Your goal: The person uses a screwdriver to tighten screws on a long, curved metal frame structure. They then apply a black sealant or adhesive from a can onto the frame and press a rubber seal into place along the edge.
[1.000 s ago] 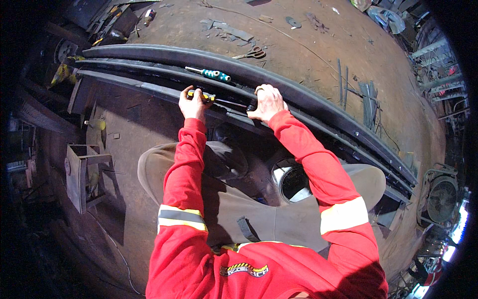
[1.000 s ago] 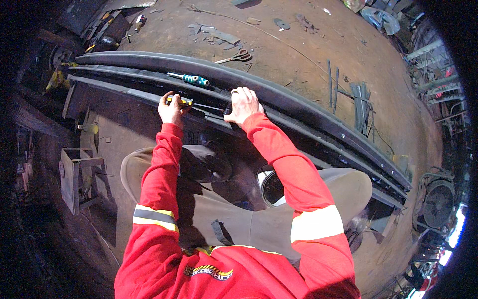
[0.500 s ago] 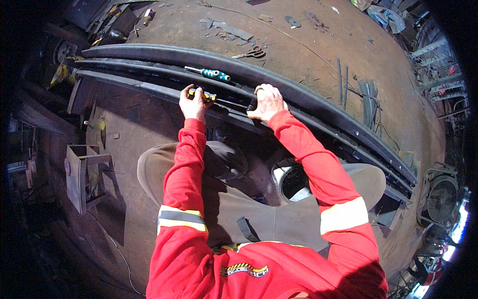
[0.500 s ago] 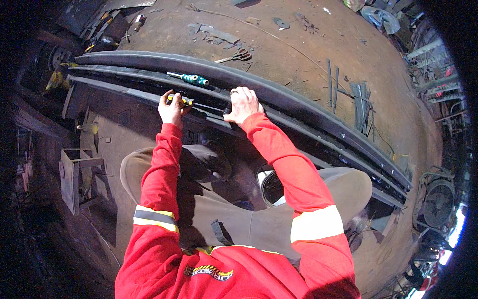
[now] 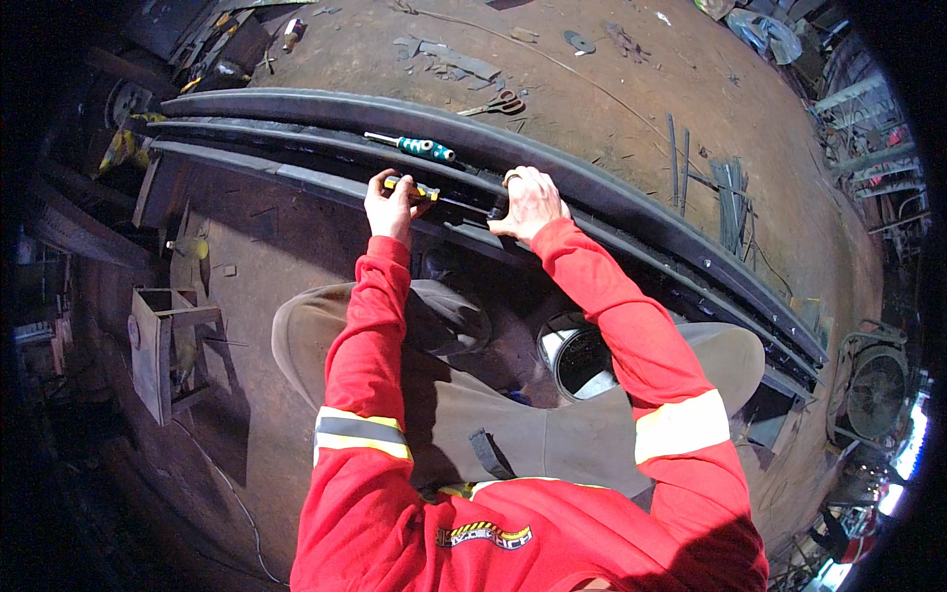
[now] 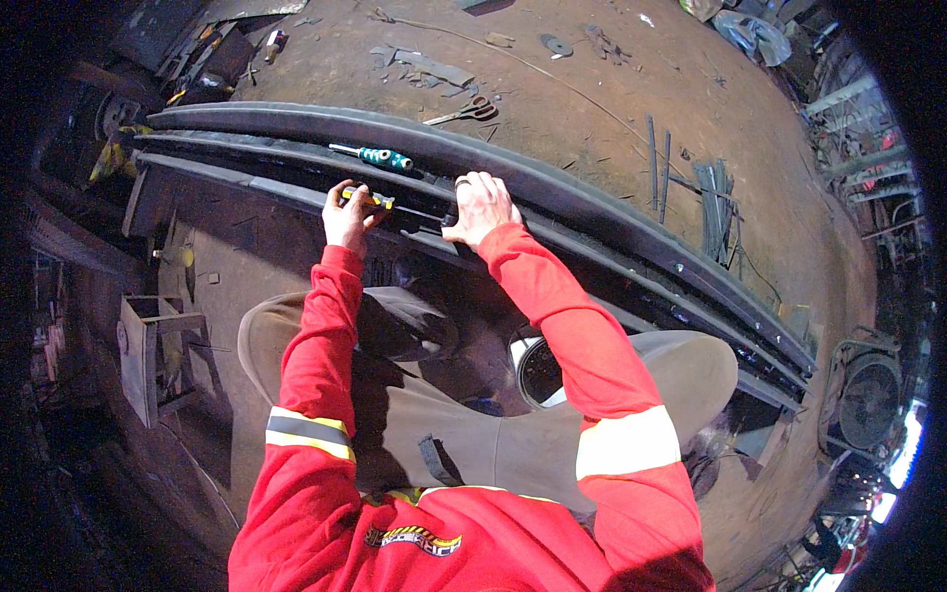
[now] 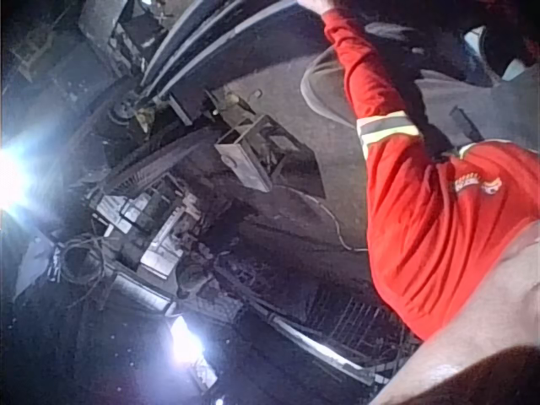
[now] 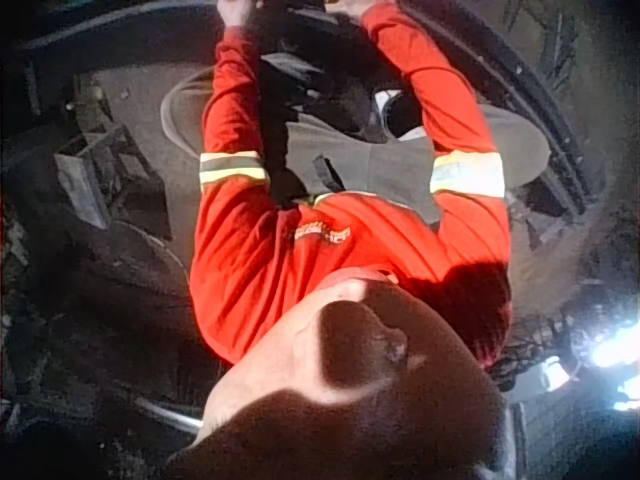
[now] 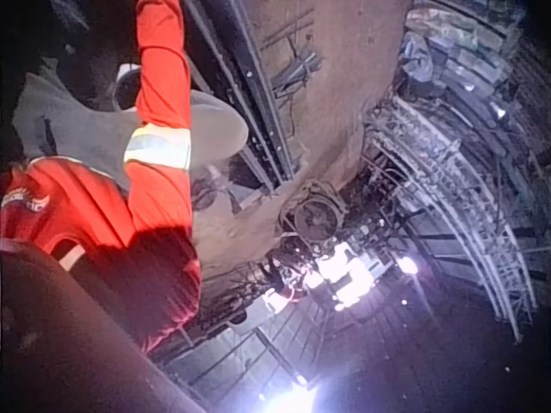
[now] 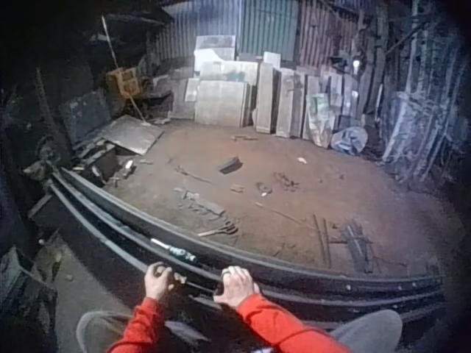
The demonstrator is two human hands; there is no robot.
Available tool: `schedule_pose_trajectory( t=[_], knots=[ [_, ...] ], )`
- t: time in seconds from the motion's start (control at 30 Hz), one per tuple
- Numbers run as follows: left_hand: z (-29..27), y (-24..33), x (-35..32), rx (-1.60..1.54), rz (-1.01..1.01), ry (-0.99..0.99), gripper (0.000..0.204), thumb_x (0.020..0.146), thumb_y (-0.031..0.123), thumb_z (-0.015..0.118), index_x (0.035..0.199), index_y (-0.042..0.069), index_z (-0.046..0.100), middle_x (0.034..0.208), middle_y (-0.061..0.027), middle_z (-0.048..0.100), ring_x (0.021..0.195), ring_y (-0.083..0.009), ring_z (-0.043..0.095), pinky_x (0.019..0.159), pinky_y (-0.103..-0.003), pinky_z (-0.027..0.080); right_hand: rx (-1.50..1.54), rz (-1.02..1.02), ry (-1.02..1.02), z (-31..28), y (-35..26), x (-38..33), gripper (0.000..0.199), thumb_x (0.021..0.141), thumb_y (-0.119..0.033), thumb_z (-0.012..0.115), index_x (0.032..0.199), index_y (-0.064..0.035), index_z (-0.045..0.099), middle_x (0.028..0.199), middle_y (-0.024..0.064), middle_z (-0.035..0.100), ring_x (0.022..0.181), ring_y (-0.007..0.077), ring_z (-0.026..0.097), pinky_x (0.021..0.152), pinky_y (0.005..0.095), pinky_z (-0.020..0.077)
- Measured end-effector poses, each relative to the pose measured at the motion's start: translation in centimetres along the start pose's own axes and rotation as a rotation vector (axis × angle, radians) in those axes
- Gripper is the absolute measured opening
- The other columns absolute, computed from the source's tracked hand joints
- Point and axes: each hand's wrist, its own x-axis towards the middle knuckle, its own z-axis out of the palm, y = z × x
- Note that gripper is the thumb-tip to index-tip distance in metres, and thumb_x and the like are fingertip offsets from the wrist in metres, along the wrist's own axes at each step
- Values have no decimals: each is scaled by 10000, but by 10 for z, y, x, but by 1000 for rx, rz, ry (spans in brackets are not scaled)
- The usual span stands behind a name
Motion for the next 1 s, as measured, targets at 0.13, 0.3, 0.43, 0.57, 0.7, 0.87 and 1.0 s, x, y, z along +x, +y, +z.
schedule_pose_trajectory(
  t=[0.13,0.3,0.43,0.57,0.7,0.87,1.0],
  knots=[
    [9,14,-13,-74,-34,-55,352,829,36,582,1127,97,406,898,-116,533,749,-228,626,601,-385,576,11,16,-18,0,3,0,572,488,-302,799,937,-36,565,956,120,560,977,287,528,884,371,415],
    [36,45,-47,-39,75,-40,292,845,39,560,1060,116,378,926,-109,539,832,-267,640,617,-387,568,182,82,-203,-11,11,6,561,522,-293,778,971,-27,573,994,139,566,1017,299,523,904,379,418],
    [46,43,-61,-25,222,-42,264,851,52,553,1024,126,368,899,-75,521,800,-216,634,609,-349,537,314,102,-301,-17,20,12,442,620,-284,694,966,-25,600,1017,162,583,1023,311,538,898,392,434],
    [59,38,-69,122,365,-29,252,853,49,533,1013,111,347,867,-92,520,744,-208,633,589,-304,524,427,212,-346,-9,36,14,428,689,-332,631,997,-35,620,1066,181,591,1028,318,557,895,392,437],
    [59,43,-72,176,380,-27,298,823,-36,517,993,96,311,817,-81,511,709,-198,628,555,-281,509,415,195,-351,-8,31,14,411,720,-322,613,1019,-40,624,1086,171,588,1031,317,558,894,393,438],
    [60,41,-71,131,391,-38,351,795,-70,545,989,95,304,820,-67,498,722,-184,613,574,-270,507,462,222,-296,-12,28,10,339,770,-322,580,937,-33,640,1010,178,610,975,320,582,851,399,449],
    [61,36,-71,161,459,-5,367,775,-50,588,988,90,323,802,-56,499,679,-124,540,585,-244,476,486,321,-324,-15,26,17,303,796,-316,555,823,-27,639,911,195,620,904,329,601,798,409,454]
  ],
)
